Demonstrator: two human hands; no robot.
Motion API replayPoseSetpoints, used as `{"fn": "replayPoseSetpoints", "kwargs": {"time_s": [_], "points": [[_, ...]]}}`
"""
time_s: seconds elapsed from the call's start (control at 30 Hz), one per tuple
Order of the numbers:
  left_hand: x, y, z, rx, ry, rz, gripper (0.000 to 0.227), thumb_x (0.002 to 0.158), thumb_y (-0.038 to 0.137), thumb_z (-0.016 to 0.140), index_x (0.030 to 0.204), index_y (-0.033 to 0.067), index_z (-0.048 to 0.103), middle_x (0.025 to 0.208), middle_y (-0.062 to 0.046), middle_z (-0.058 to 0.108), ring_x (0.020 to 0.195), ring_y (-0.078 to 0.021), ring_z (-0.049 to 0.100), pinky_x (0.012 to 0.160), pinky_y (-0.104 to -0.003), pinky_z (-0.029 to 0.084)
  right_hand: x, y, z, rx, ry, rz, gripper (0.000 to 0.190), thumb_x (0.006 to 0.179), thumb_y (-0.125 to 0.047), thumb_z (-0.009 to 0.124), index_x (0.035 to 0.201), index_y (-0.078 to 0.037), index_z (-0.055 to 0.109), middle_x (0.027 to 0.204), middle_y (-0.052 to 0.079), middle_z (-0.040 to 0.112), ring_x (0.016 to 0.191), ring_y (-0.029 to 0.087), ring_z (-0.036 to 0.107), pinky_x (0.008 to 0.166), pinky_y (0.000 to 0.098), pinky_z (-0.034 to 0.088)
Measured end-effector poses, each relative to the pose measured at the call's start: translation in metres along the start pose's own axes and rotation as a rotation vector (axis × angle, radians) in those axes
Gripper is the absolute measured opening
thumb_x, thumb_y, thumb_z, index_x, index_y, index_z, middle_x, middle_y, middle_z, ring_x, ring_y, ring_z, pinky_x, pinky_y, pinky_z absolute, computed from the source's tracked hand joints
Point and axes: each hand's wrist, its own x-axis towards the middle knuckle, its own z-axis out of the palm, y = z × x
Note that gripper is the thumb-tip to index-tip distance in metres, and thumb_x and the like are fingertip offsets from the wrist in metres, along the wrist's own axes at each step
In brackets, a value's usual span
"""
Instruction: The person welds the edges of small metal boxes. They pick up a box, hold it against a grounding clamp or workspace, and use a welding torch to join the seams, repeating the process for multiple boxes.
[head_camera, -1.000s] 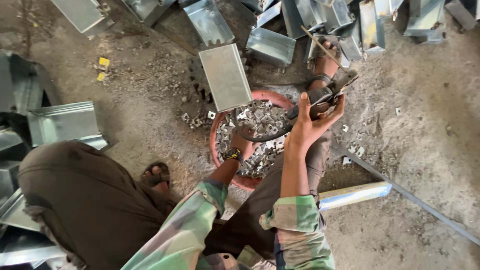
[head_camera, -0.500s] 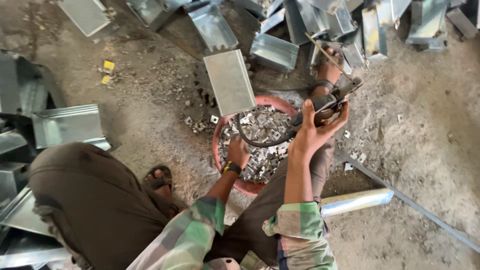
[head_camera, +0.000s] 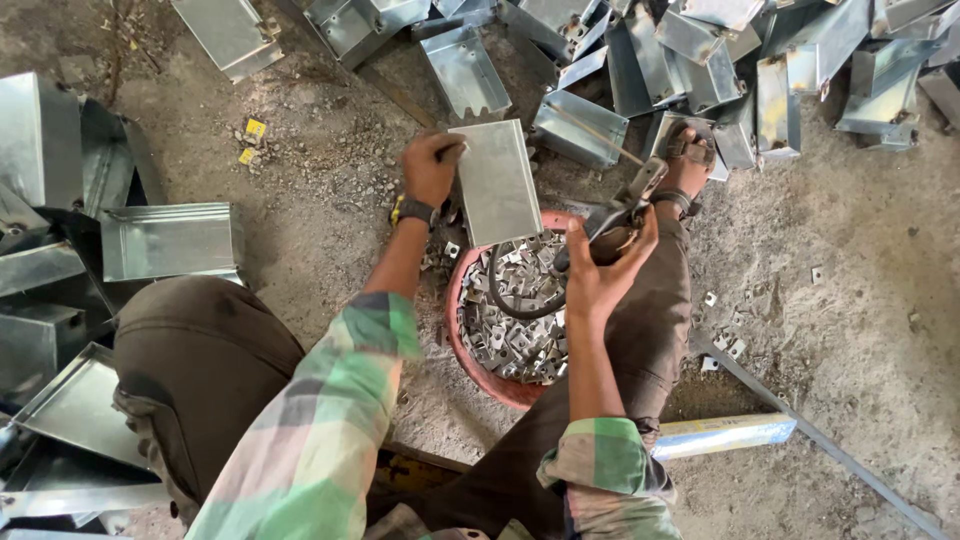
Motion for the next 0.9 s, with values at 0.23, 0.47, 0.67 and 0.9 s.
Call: {"fn": "replayPoseSetpoints", "kwargs": {"time_s": [0.23,0.47,0.67,0.9], "points": [[0.005,0.018,-0.003,0.192,0.210,0.210,0.020,0.076,0.011,0.082,0.093,0.0011,0.079,0.107,-0.017,0.069,0.096,-0.0355,0.061,0.083,-0.042,0.051,-0.007,-0.002,0.018,-0.023,-0.075,-0.139,0.090,0.091,-0.018,0.087,0.160,-0.006,0.031,0.160,0.024,0.043,0.147,0.035,0.045,0.122,0.0437,0.037],[-0.036,-0.002,0.011,0.082,0.153,-0.305,0.023,0.080,0.026,0.086,0.089,0.0054,0.080,0.085,-0.012,0.075,0.075,-0.0269,0.071,0.071,-0.038,0.056,-0.015,-0.016,0.035,-0.034,-0.164,-0.084,0.091,0.085,-0.018,0.087,0.157,-0.007,0.033,0.141,0.019,0.057,0.123,0.028,0.061,0.106,0.0378,0.050],[-0.042,-0.020,0.032,-0.064,0.302,-0.453,0.022,0.081,0.024,0.084,0.085,0.0035,0.081,0.080,-0.011,0.077,0.070,-0.0201,0.071,0.068,-0.034,0.056,-0.021,-0.017,0.042,-0.086,-0.183,-0.146,0.092,0.082,-0.015,0.090,0.156,-0.004,0.036,0.138,0.020,0.059,0.120,0.027,0.061,0.106,0.0382,0.050],[-0.029,-0.035,0.024,-0.180,0.344,-0.628,0.023,0.080,0.023,0.085,0.084,0.0013,0.081,0.076,-0.009,0.079,0.065,-0.0136,0.073,0.064,-0.030,0.056,-0.027,-0.007,0.046,-0.102,-0.261,-0.160,0.093,0.083,-0.020,0.089,0.157,-0.005,0.034,0.140,0.023,0.059,0.125,0.032,0.062,0.108,0.0420,0.051]]}}
